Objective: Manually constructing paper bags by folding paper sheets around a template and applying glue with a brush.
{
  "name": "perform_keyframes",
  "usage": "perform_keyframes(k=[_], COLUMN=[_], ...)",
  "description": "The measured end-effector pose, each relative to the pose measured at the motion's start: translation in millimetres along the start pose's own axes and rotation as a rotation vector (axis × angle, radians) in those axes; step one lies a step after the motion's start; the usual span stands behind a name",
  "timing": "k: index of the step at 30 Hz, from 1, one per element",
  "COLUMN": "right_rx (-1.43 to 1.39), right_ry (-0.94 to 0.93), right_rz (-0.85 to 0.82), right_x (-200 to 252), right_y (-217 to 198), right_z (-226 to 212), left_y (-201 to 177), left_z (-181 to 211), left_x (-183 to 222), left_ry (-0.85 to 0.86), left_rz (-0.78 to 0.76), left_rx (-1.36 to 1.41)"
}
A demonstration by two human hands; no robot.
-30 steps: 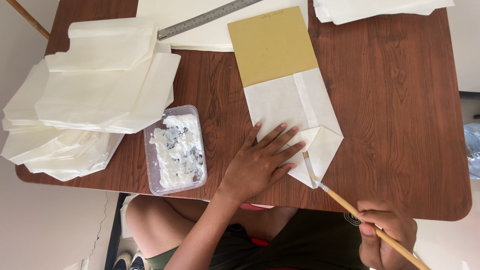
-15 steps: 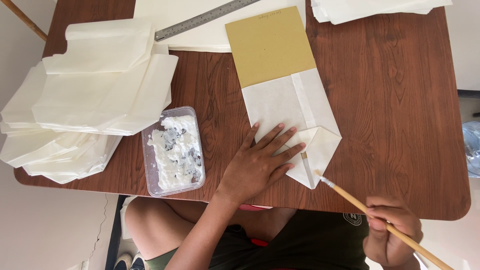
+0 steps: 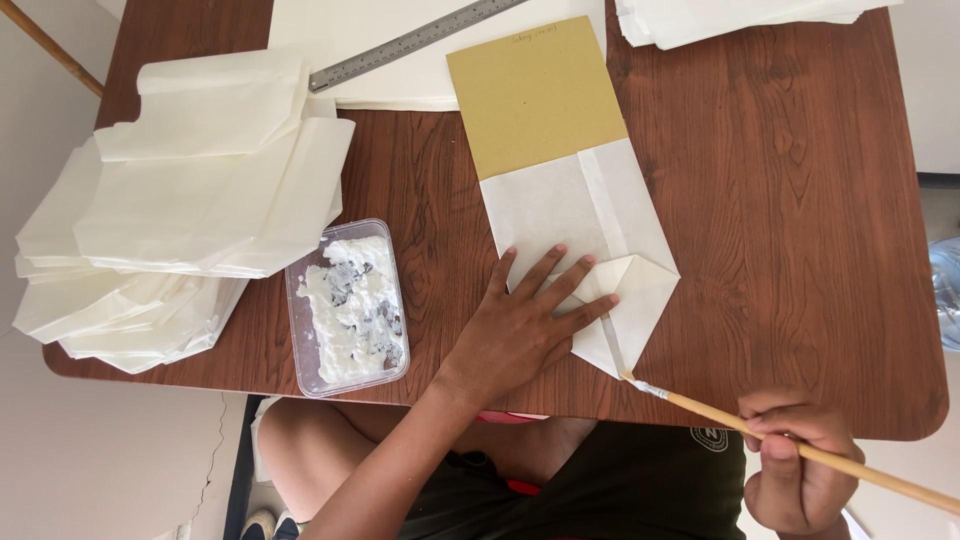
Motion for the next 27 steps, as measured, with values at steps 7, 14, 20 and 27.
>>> perform_keyframes(k=[7, 14, 20, 27], right_rx=[-0.083, -0.006, 0.050, -0.051], right_ry=[0.171, 0.178, -0.136, -0.070], right_rz=[0.137, 0.111, 0.077, -0.021], right_x=[-17, -27, -12, -9], right_y=[0, 7, 3, 11], right_z=[9, 16, -2, -8], left_y=[-8, -16, -7, -8], left_z=[7, 7, 14, 8], left_x=[-3, -5, -2, -2], left_ry=[0.148, 0.131, 0.171, 0.168], left_rz=[0.034, 0.068, 0.073, 0.056], left_rx=[0.026, 0.105, 0.125, 0.328])
Point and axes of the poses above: each hand's wrist, its own x-axis away from the middle knuckle, its own y-axis out of the palm, z = x × y, the point moved 8 cm from there along -x, towards the middle knuckle, and after that the axes turned 5 degrees about -x, right-handed, at the moved point
